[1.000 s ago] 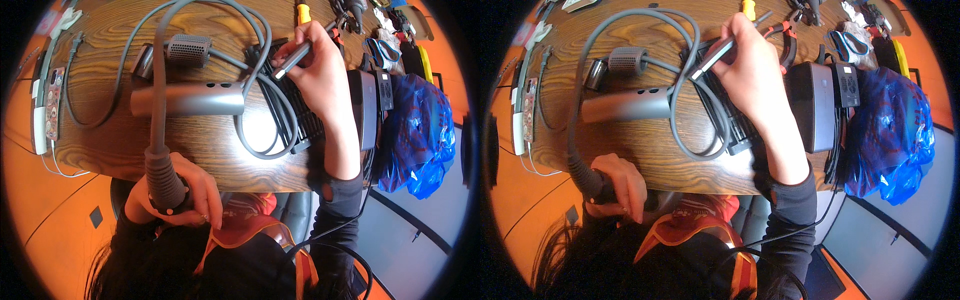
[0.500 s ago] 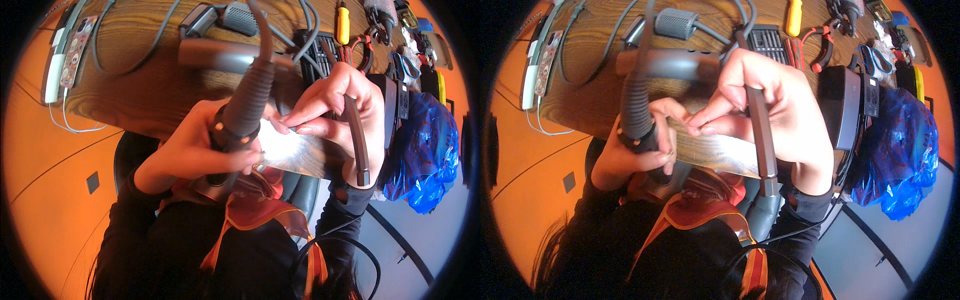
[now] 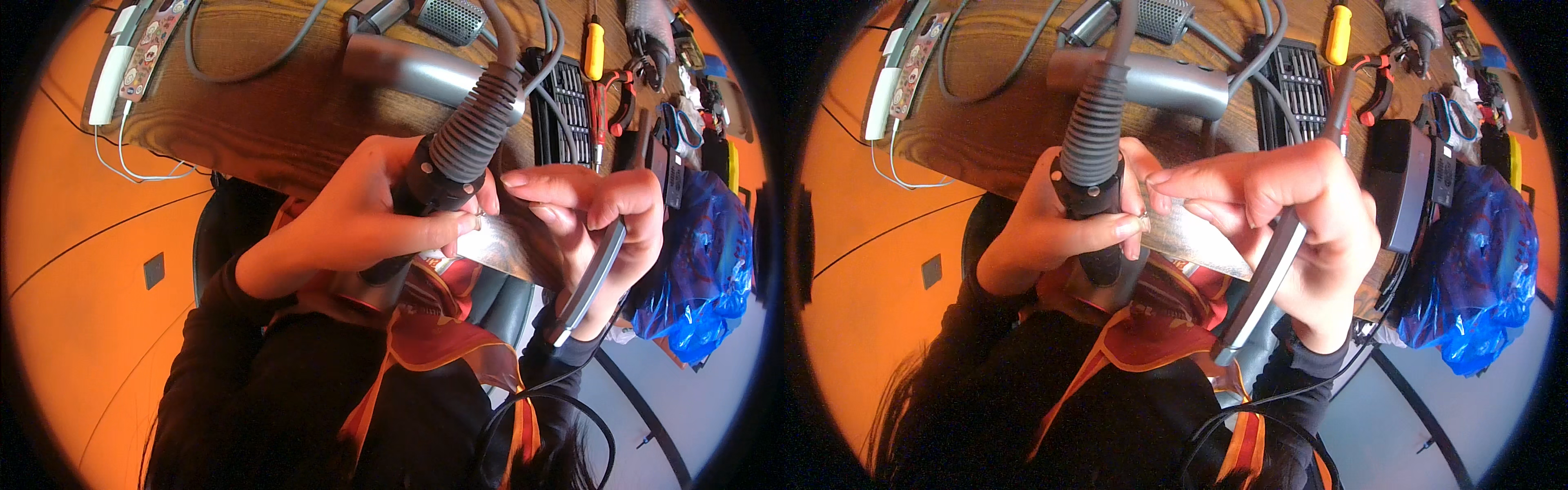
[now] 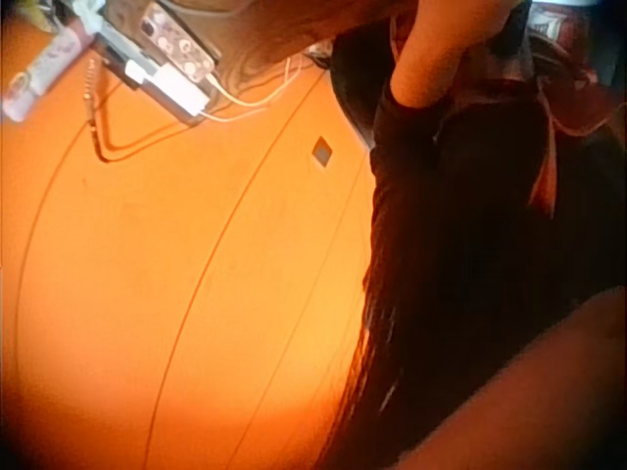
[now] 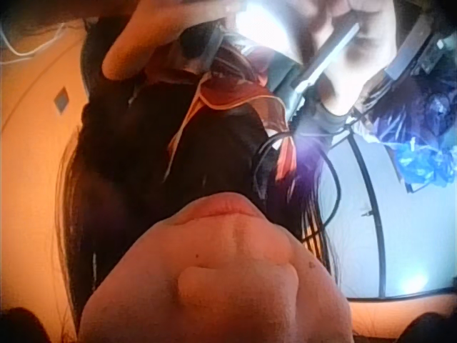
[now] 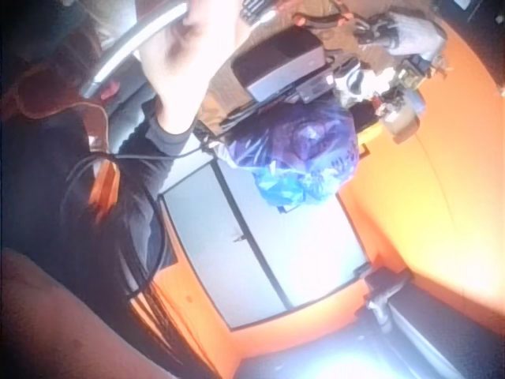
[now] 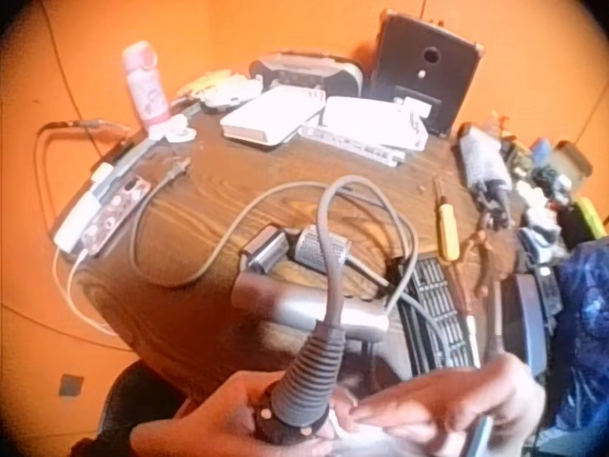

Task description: The person uses a screwdriver to pry open the casing of a hair dryer, then removes the internal components. They continue to disassemble the device by separating the handle and body sections.

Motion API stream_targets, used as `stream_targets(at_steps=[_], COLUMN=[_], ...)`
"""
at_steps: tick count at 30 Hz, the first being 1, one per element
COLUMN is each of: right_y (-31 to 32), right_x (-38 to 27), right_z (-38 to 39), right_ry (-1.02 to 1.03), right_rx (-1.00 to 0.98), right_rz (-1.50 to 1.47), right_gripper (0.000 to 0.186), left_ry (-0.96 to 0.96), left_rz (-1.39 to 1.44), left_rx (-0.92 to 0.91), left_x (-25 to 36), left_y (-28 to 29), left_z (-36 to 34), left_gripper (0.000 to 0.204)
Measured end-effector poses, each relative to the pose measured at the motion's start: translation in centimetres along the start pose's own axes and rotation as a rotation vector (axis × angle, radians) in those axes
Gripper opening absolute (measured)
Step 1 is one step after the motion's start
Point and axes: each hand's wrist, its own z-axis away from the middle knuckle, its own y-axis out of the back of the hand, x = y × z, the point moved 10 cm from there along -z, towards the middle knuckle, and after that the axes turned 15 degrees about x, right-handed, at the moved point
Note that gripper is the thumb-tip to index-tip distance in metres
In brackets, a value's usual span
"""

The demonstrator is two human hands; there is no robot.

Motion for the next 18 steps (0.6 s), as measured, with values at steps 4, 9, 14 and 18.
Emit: stream_targets(at_steps=[4, 9, 14, 18], right_y=[0.9, 0.5, 0.0, -0.2], right_x=[1.0, -0.7, -1.1, -1.5], right_z=[0.8, 0.8, 1.3, 1.2], right_ry=[-0.138, 0.043, 0.088, 0.062], right_rx=[0.087, -0.030, -0.065, -0.070], right_rz=[-0.051, 0.073, 0.206, 0.105], right_gripper=[0.038, 0.039, 0.033, 0.037], left_ry=[-0.031, -0.004, 0.016, 0.015], left_rz=[0.059, 0.090, 0.102, 0.122], left_rx=[-0.064, -0.112, -0.130, -0.139], left_x=[0.2, 0.0, 0.0, 0.2], left_y=[-0.4, -0.6, -0.6, -0.8], left_z=[-0.1, -0.1, -0.1, -0.2], left_gripper=[0.010, 0.009, 0.009, 0.010])
